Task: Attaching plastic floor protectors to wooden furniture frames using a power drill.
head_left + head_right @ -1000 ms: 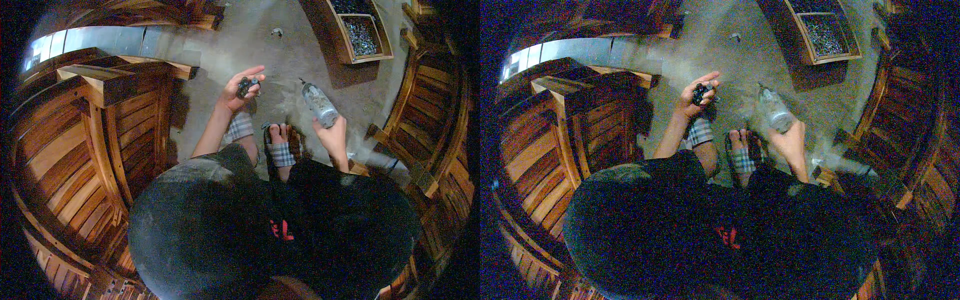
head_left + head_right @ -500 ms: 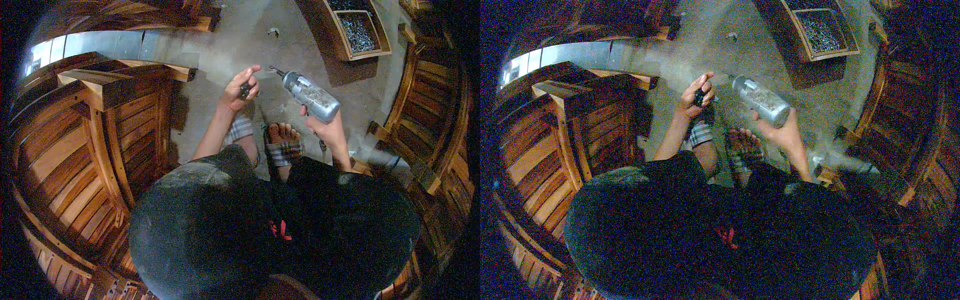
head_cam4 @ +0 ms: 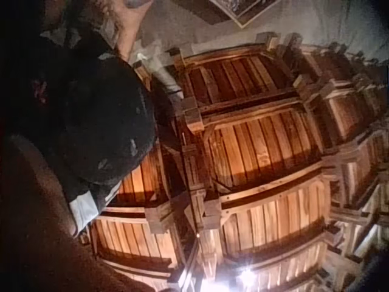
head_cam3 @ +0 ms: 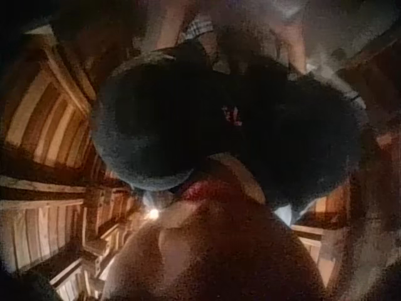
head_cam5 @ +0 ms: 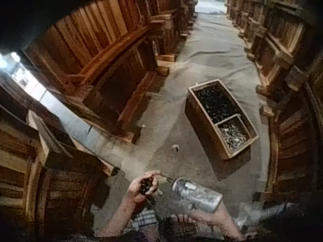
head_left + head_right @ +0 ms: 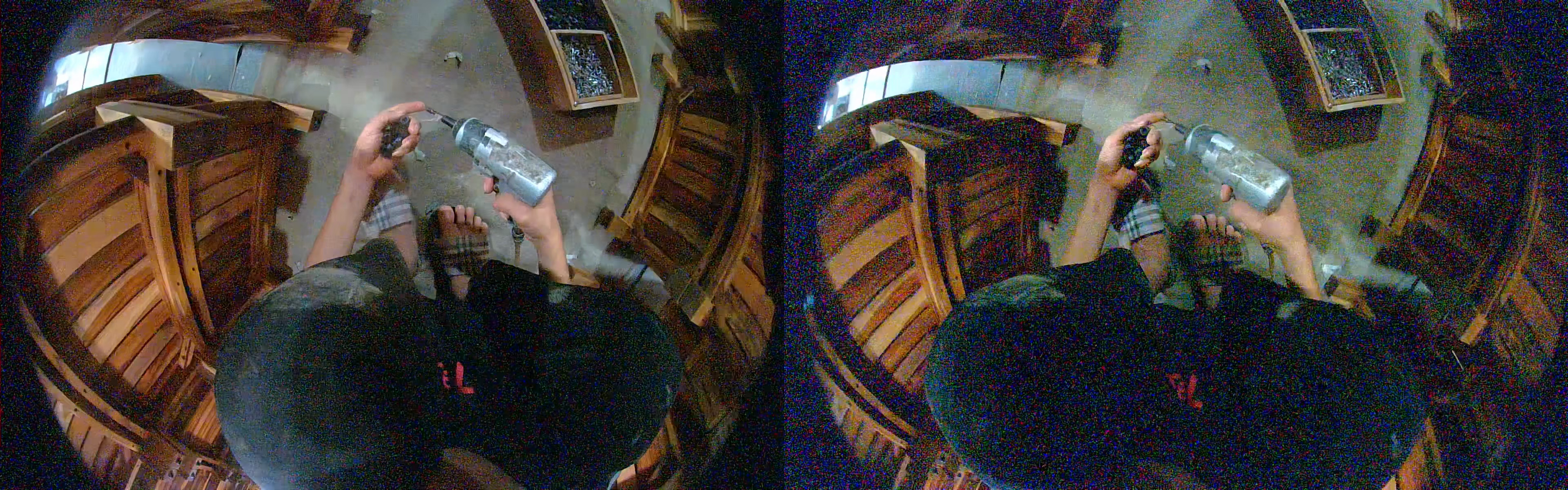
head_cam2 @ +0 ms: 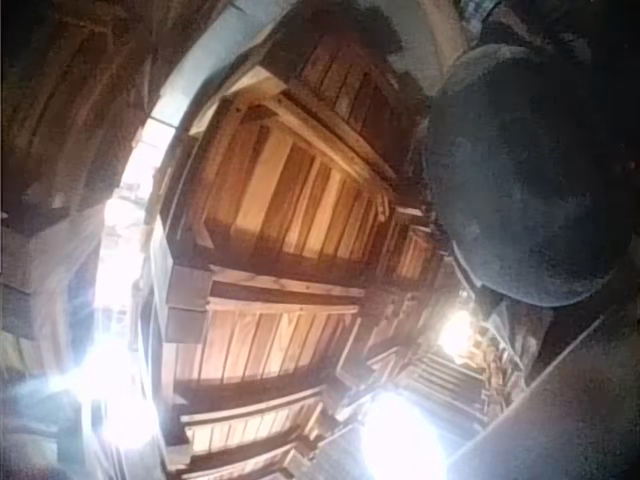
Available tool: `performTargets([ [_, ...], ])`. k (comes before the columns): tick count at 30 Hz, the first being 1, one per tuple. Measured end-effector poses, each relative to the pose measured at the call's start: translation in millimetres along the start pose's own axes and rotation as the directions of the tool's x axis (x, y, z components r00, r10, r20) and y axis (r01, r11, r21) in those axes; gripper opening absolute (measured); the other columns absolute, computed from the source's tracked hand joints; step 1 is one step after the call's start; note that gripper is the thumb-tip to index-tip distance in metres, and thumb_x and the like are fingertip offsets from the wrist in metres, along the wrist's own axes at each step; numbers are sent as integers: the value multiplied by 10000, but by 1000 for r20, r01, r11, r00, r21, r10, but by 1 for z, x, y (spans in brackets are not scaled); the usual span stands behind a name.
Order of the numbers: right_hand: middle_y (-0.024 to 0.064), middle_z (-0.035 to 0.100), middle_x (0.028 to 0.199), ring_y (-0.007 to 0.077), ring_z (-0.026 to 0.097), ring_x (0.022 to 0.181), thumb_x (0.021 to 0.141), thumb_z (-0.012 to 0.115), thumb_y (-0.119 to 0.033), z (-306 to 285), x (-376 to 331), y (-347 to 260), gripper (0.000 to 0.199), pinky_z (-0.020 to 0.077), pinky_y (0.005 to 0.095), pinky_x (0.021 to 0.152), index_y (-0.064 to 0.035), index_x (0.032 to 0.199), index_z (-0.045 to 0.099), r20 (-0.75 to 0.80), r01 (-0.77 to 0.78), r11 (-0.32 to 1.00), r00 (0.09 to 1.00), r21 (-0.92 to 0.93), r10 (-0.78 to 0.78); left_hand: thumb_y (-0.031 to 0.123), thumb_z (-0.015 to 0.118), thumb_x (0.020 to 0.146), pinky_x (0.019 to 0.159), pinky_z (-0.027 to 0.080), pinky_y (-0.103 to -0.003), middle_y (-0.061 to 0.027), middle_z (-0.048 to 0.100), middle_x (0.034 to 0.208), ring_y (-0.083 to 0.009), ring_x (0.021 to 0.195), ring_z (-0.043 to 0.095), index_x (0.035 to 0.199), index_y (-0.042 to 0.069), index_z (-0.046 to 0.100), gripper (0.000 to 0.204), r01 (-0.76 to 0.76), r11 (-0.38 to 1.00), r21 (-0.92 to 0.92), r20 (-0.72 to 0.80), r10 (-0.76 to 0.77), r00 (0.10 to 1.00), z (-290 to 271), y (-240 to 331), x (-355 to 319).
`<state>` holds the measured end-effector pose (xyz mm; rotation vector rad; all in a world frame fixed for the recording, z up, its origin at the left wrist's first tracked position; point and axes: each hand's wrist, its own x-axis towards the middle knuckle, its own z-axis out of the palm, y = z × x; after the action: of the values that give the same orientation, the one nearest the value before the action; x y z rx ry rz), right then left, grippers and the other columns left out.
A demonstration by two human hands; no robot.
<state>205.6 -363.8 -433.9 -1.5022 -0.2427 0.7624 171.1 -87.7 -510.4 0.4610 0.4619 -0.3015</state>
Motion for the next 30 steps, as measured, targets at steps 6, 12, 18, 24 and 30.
performTargets([
  [6, 42, 617, 872, 55, 493, 568, 668, 580, 72, 1, 4, -2, 440, 385, 206, 462, -1, 1102, 570, 24, -17, 1000, 1000, 25, 16, 154, 433, 851, 396, 369, -221, -104, 550, 686, -175, 556, 480, 1155, -66, 482, 379, -128, 984, -124, 178, 149, 973, -7, -1, 1],
  [12, 30, 667, 865, 107, 617, 775, 692, 667, -69, -5, 4, -7, 287, 500, 271, 709, -21, 973, 635, 50, -74, 997, 996, -17, 75, 162, 452, 882, 406, 372, -226, -80, 557, 693, -151, 556, 493, 1196, -75, 472, 394, -64, 998, 28, 98, 61, 993, 11, 3, 5],
  [18, 31, 655, 874, 88, 584, 725, 686, 632, -30, -2, 1, -14, 355, 466, 241, 616, -8, 1038, 598, 78, -192, 978, 980, 82, 185, 259, 428, 941, 418, 391, -220, -77, 572, 712, -145, 529, 494, 1246, -83, 430, 459, -36, 999, -11, 99, 37, 994, 11, 1, 4],
  [24, 27, 636, 884, 70, 553, 702, 674, 592, 26, 0, 2, -6, 418, 424, 210, 537, -8, 1091, 577, 24, -57, 998, 998, 14, 56, 189, 406, 910, 388, 384, -199, -105, 590, 752, -155, 537, 506, 1251, -74, 433, 431, 17, 995, -98, 79, -9, 997, 1, 4, 6],
  [30, 44, 681, 897, 109, 631, 798, 672, 637, -41, -1, 1, -12, 313, 501, 268, 707, -10, 983, 639, -18, -92, 996, 996, 8, 92, 133, 454, 855, 383, 382, -192, -131, 607, 792, -138, 502, 489, 1256, -66, 436, 448, 31, 995, -96, -125, -43, 991, 17, 0, 5],
])
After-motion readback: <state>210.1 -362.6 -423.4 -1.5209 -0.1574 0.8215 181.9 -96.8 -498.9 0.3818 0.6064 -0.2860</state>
